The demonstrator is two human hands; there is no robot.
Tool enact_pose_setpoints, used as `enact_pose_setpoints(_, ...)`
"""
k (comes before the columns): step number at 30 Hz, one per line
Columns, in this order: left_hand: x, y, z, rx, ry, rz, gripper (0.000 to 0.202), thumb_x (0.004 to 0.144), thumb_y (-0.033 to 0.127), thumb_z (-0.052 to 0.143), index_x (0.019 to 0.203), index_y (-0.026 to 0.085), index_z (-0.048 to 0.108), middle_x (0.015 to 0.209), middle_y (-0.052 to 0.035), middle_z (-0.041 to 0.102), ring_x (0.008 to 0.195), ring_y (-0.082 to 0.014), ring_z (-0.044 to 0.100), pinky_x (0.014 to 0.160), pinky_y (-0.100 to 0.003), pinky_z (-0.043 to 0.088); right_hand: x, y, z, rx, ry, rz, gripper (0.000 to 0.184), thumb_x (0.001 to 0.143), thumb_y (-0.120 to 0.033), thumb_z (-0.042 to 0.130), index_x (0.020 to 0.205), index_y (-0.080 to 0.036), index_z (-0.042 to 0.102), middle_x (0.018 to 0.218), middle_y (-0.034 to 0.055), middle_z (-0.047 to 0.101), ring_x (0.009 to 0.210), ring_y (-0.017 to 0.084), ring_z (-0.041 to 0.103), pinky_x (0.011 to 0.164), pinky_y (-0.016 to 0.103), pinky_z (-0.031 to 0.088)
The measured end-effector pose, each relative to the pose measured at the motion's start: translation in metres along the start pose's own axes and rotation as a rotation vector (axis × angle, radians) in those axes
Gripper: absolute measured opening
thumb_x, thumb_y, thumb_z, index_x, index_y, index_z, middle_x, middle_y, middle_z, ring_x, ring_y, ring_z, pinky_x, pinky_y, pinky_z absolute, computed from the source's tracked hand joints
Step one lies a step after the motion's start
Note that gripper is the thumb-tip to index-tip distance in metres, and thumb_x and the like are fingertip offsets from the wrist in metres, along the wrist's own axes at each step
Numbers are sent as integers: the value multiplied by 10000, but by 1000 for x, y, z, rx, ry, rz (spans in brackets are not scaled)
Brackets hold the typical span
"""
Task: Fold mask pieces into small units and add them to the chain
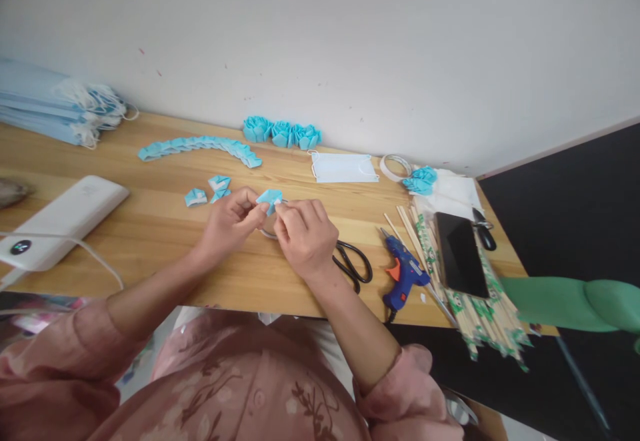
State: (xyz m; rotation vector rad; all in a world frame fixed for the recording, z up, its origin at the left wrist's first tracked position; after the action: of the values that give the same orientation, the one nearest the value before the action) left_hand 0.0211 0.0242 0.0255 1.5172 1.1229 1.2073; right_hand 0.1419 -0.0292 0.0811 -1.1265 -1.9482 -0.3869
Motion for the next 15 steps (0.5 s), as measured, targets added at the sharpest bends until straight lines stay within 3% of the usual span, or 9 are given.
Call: enact_pose_setpoints(15, 3, -4, 5, -103, -67, 42, 269, 878, 423, 615, 761, 182, 594, 623, 16, 549, 555, -96, 483, 536, -226, 412, 2, 2, 7, 26, -81, 5, 176, 895, -153, 533, 957, -238, 674, 849, 62, 703, 812, 187, 627, 747, 325, 496)
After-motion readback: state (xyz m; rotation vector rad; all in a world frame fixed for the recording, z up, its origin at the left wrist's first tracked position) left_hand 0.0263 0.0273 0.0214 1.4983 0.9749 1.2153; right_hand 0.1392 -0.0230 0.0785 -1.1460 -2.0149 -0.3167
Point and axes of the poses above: each hand's wrist, its own x-axis towards the middle knuckle, its own z-axis out of the palm, y = z × x, the point moved 10 cm from there along x, towards the middle knuckle
